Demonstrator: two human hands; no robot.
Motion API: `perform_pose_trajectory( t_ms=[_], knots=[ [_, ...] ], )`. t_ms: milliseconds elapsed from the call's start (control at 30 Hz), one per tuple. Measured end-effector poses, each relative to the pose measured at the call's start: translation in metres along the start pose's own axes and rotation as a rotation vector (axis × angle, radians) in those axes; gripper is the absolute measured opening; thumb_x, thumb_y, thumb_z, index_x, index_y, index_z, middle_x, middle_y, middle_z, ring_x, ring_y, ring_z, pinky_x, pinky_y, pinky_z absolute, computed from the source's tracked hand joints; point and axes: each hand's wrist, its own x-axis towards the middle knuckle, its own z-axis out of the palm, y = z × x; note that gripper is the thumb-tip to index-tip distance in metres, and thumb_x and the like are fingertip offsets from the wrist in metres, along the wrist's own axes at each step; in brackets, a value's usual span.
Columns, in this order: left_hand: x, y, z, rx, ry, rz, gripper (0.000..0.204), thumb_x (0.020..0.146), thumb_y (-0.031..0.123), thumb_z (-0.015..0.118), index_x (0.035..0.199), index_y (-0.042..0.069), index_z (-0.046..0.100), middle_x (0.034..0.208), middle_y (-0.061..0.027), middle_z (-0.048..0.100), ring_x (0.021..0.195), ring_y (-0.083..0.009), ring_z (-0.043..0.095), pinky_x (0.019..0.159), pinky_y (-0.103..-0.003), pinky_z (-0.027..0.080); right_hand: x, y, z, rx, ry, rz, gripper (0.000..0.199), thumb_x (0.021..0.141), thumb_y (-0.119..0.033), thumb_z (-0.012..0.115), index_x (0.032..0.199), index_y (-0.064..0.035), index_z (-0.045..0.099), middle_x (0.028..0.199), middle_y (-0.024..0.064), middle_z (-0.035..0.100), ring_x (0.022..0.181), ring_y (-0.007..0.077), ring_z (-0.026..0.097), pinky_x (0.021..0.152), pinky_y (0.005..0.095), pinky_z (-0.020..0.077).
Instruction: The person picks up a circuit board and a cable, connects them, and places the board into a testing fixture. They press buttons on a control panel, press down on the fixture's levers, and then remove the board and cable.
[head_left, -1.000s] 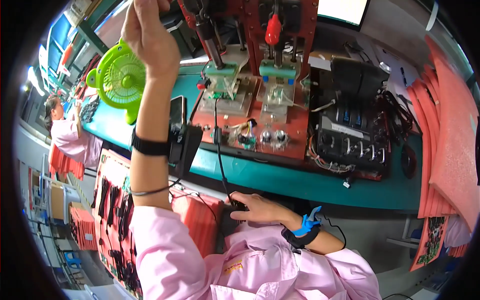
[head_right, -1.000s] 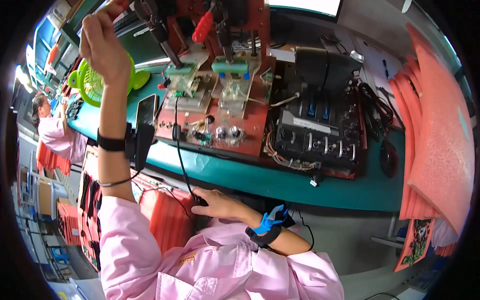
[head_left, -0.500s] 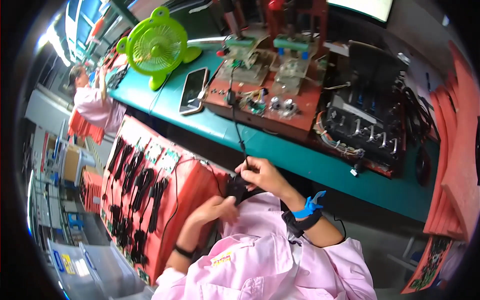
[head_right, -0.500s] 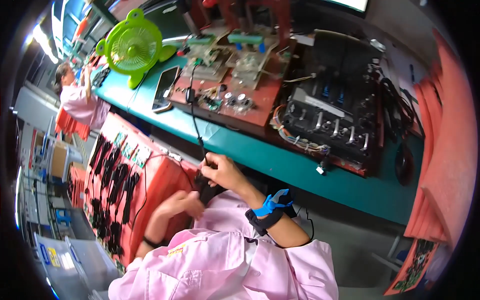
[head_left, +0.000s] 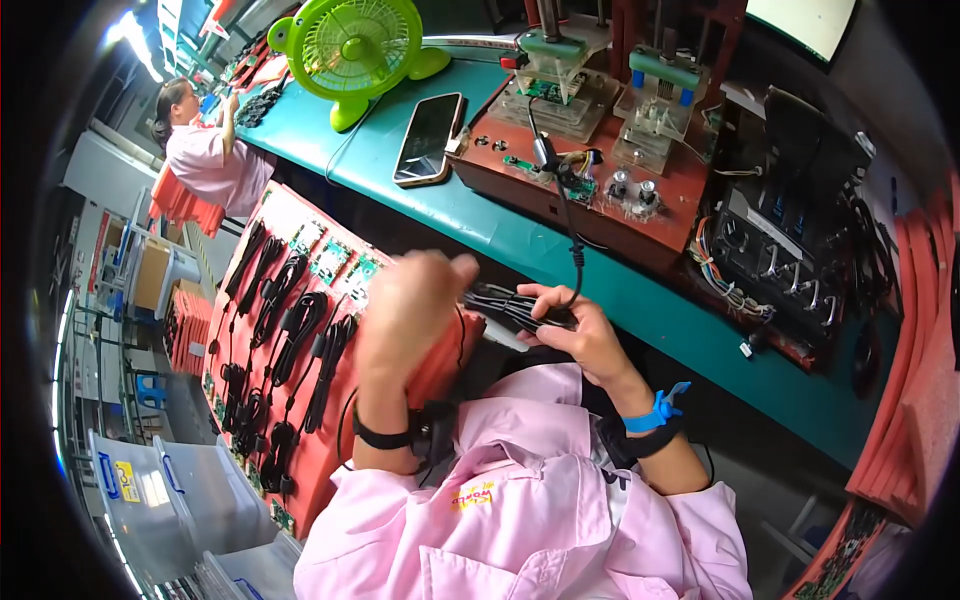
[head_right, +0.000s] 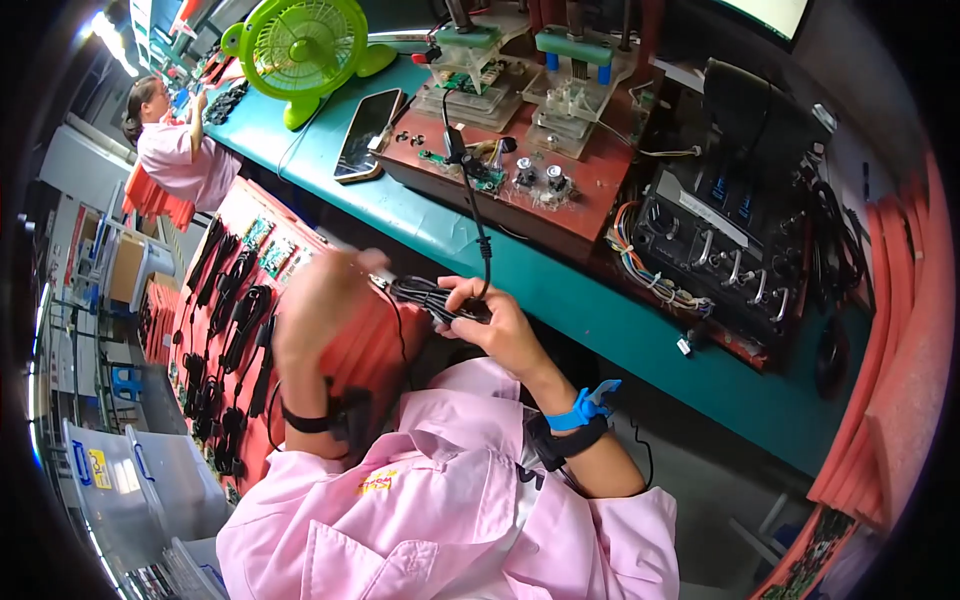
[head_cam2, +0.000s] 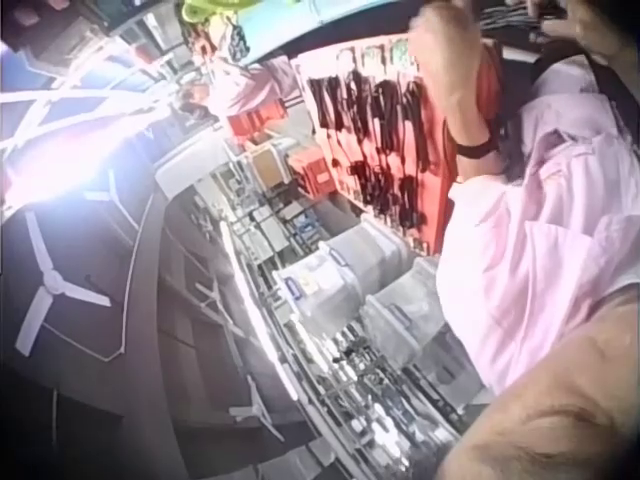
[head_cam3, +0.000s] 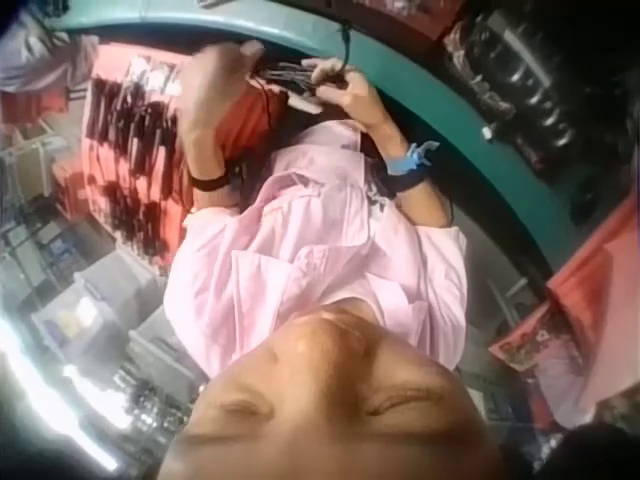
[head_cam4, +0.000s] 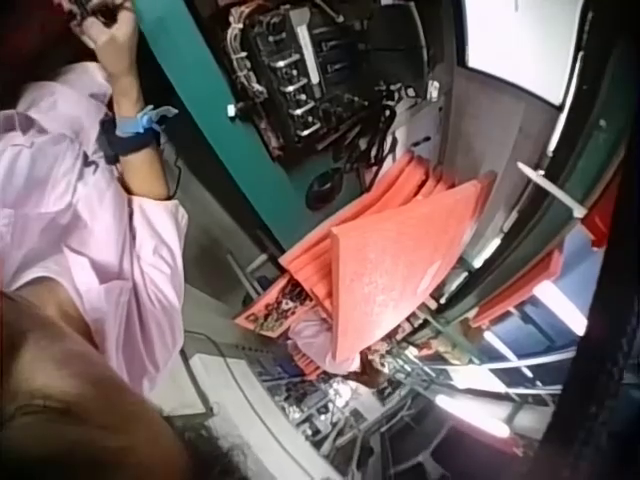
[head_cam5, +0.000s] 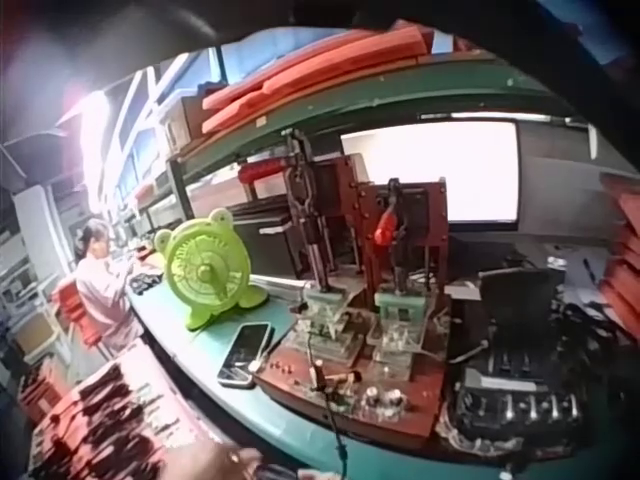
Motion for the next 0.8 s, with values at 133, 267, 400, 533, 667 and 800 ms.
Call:
perform_pose_trajectory(
  t_ms=[133, 267, 400, 533, 667, 800],
  knots=[
    [-0.028, 0.026, -0.088, -0.413, 0.541, 0.037, 0.029, 0.083, 0.027, 0.050, 0.078, 0.000, 0.061, 0.063, -0.0109, 0.060, 0.053, -0.0153, 0.057, 0.052, -0.028, 0.043, 0.001, 0.014, 0.001, 0.126, -0.045, 0.027, 0.010, 0.073, 0.001, 0.051, 0.081, -0.0017, 0.047, 0.118, 0.0160, 0.039, 0.078, 0.0193, 0.059, 0.072, 0.0260, 0.0491],
    [-0.057, 0.007, -0.110, -0.080, 0.460, -0.190, 0.028, 0.084, 0.026, 0.049, 0.081, 0.000, 0.061, 0.064, -0.0099, 0.059, 0.052, -0.0143, 0.055, 0.052, -0.027, 0.041, 0.003, 0.011, 0.001, 0.090, -0.065, 0.015, 0.009, 0.072, -0.001, 0.053, 0.079, -0.0012, 0.047, 0.117, 0.0165, 0.040, 0.077, 0.0195, 0.060, 0.072, 0.0265, 0.0493],
    [-0.065, -0.022, -0.131, 0.228, 0.333, -0.250, 0.029, 0.087, 0.024, 0.046, 0.078, 0.000, 0.060, 0.059, -0.0064, 0.056, 0.054, -0.0097, 0.054, 0.050, -0.024, 0.042, 0.003, 0.009, 0.002, 0.052, -0.074, 0.054, 0.009, 0.071, -0.002, 0.053, 0.077, -0.0010, 0.047, 0.116, 0.0171, 0.041, 0.077, 0.0199, 0.060, 0.073, 0.0273, 0.0494],
    [-0.048, 0.000, -0.083, -0.002, 0.474, 0.258, 0.028, 0.086, 0.023, 0.046, 0.077, 0.000, 0.060, 0.056, -0.0061, 0.055, 0.052, -0.0105, 0.053, 0.050, -0.024, 0.043, -0.004, 0.008, -0.006, 0.172, -0.101, 0.007, 0.007, 0.070, -0.001, 0.053, 0.075, -0.0015, 0.048, 0.117, 0.0168, 0.042, 0.078, 0.0228, 0.060, 0.074, 0.0283, 0.0495],
    [-0.032, -0.018, 0.001, 0.096, -0.710, -0.152, 0.026, 0.087, 0.022, 0.043, 0.095, 0.001, 0.056, 0.086, -0.0079, 0.060, 0.073, -0.0155, 0.059, 0.052, -0.028, 0.047, -0.002, 0.004, -0.004, 0.428, -0.141, 0.010, 0.005, 0.071, 0.001, 0.051, 0.073, -0.0024, 0.048, 0.118, 0.0161, 0.042, 0.083, 0.0276, 0.060, 0.076, 0.0300, 0.0495],
    [-0.055, -0.044, 0.056, -0.958, -0.317, -0.421, 0.033, 0.088, 0.017, 0.043, 0.118, 0.004, 0.043, 0.094, -0.0061, 0.057, 0.077, -0.0168, 0.058, 0.060, -0.027, 0.048, -0.003, 0.007, 0.010, 0.687, -0.195, 0.026, 0.009, 0.071, 0.003, 0.051, 0.077, -0.0037, 0.048, 0.118, 0.0159, 0.042, 0.087, 0.0318, 0.059, 0.077, 0.0315, 0.0496]
  ],
)
